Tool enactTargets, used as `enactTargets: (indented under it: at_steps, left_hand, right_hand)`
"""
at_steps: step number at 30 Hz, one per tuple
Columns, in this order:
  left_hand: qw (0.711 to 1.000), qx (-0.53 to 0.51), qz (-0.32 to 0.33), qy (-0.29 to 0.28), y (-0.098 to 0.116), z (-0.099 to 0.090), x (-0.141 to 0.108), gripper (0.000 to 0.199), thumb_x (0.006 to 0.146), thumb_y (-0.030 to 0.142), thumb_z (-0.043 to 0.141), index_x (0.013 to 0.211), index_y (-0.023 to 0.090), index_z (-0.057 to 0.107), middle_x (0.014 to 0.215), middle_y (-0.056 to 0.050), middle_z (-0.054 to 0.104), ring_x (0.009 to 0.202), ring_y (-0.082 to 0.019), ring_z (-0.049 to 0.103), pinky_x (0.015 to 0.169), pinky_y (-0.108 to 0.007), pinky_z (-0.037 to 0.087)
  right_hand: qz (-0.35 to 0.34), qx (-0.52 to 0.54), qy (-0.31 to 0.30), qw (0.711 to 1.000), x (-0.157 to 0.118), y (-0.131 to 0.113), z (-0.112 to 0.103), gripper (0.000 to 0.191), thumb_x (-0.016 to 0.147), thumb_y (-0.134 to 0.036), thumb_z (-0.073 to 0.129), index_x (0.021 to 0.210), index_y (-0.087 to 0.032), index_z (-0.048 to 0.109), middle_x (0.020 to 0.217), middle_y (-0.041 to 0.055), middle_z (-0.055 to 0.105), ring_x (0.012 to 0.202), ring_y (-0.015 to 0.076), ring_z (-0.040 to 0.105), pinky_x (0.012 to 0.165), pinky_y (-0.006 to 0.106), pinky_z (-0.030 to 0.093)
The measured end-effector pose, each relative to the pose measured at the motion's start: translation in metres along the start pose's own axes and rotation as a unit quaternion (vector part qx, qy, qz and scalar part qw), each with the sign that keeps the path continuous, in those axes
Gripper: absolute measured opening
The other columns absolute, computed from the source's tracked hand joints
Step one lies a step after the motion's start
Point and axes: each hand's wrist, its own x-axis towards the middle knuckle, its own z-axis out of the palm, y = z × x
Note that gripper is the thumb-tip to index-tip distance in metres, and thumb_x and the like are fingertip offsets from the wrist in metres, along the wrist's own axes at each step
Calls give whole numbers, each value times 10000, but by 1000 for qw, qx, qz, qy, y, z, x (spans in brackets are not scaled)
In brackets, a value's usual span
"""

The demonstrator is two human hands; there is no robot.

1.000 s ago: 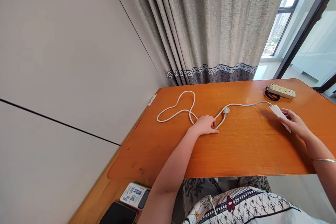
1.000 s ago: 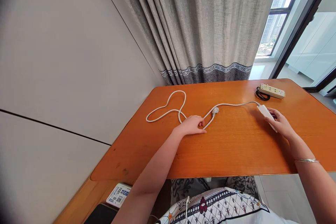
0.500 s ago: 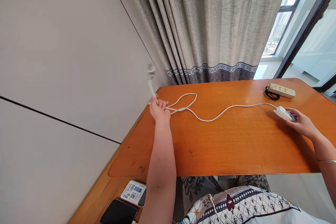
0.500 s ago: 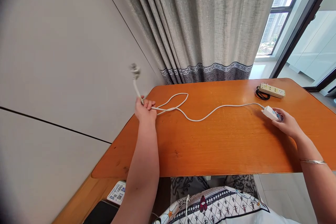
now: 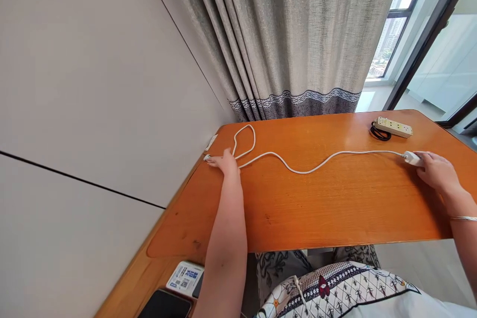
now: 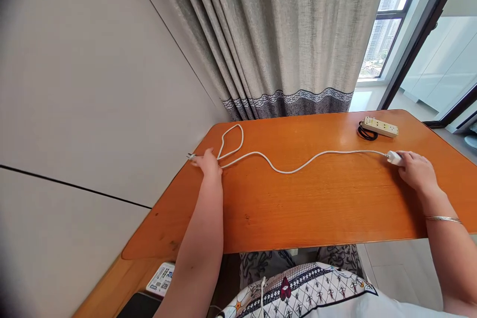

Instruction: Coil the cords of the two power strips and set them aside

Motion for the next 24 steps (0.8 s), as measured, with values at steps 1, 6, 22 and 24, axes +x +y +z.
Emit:
enactTargets:
  at_steps: [1, 6, 22, 24]
  left_hand:
    - [1000, 23, -3, 18, 2, 1, -4, 624, 915, 209, 500, 1460, 69, 229, 1583, -349, 41, 1507, -452, 83, 1129, -719, 145]
    - [988, 107, 106, -32, 15, 16, -30, 419, 797, 154, 631, 1212, 171, 579, 1557, -177, 375, 1516, -338, 194, 1223, -558, 112]
    - [846, 405, 257, -231, 13, 24, -52, 372, 984, 320, 370, 1031, 171, 708, 1078, -154, 690, 1023, -300, 652, 892, -404, 454]
    - [843, 432, 250, -202, 13, 21, -49, 379, 979, 305, 367, 1057, 152, 705, 1076, -169, 690, 1027, -315, 647, 900, -423, 444]
  right_hand:
    - [-5, -7, 19, 1000, -1, -2, 0, 494, 817, -231, 435, 1275, -120, 584, 1295, 188, 647, 1216, 315, 596, 1005, 433, 466]
    - [-12, 3, 71, 997, -2, -25, -8, 570, 850, -319, 465, 1360, -76, 539, 1432, 207, 536, 1302, 322, 527, 1067, 440, 438]
    - [77, 73, 55, 993, 68, -59, -18, 379, 927, -211, 405, 1128, -143, 720, 1315, 153, 639, 1295, 284, 490, 1062, 399, 374]
    - [77, 77, 22, 994, 82, -70, -17, 386, 935, -273, 424, 1171, -138, 698, 1263, 174, 661, 1209, 297, 550, 1002, 405, 401]
